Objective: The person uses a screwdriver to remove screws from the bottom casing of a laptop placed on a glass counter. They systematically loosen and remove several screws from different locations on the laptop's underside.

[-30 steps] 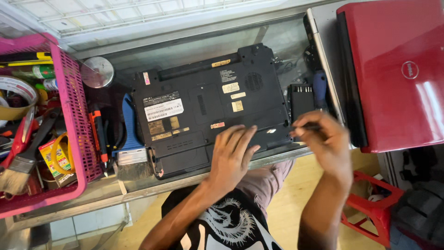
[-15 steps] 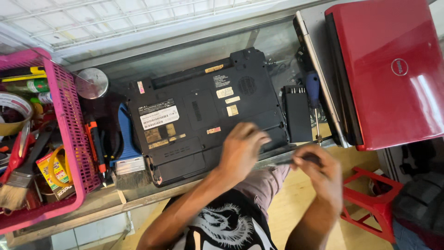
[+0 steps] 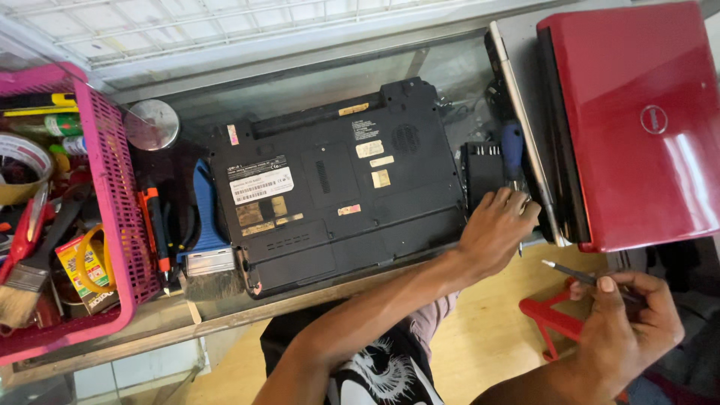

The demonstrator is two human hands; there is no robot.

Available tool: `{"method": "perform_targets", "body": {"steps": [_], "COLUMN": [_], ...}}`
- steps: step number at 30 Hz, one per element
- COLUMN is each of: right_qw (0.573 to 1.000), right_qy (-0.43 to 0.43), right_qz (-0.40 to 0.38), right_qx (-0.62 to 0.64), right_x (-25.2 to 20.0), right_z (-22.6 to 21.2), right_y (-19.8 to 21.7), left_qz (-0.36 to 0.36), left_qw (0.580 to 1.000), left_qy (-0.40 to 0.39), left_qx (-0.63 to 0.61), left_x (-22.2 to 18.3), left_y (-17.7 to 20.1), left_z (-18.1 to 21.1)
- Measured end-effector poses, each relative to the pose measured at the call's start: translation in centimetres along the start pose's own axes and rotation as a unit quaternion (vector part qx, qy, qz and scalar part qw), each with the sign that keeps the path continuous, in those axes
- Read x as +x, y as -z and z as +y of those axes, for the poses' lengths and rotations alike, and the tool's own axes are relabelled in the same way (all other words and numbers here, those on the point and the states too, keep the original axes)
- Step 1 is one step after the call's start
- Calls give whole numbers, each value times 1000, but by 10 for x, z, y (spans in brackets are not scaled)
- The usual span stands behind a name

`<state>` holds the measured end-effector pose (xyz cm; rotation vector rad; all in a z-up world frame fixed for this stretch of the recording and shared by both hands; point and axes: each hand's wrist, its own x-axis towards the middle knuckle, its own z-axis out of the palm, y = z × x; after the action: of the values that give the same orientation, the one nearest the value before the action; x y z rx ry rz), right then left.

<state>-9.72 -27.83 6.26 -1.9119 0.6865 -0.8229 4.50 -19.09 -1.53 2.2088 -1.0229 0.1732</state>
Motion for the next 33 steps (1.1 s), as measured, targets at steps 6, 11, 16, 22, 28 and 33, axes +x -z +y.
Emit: {"method": "perform_targets", "body": {"steps": [6,11,16,22,28,33], "right_qw": [997,984,960,927,939,911], "right_qy": [37,137,188,250,173,236], "right_qz": [42,-112,-202,-269,-281,-313], "right_qx": [58,10,-35,-77,-97,-130], "right_x": [25,54,86,108,98,93], "right_z": [-3,-44,-51,-52,-56,-53], "right_y": [-39,-92,-156,-185,-151,-151], "left_qz": [-6,-118,-95,-30,-68,-50], "left_qw": [998,978,963,965,964,959], "left_qy": [10,111,102,51,70,55], "left_qx": [-62,133,229,256,246,275], "left_x": [-64,-142,-179,-175,-177,-174], "left_y": [99,156,173,178,175,175], "left_z": [-16,-54,-73,-76,-76,-76]}}
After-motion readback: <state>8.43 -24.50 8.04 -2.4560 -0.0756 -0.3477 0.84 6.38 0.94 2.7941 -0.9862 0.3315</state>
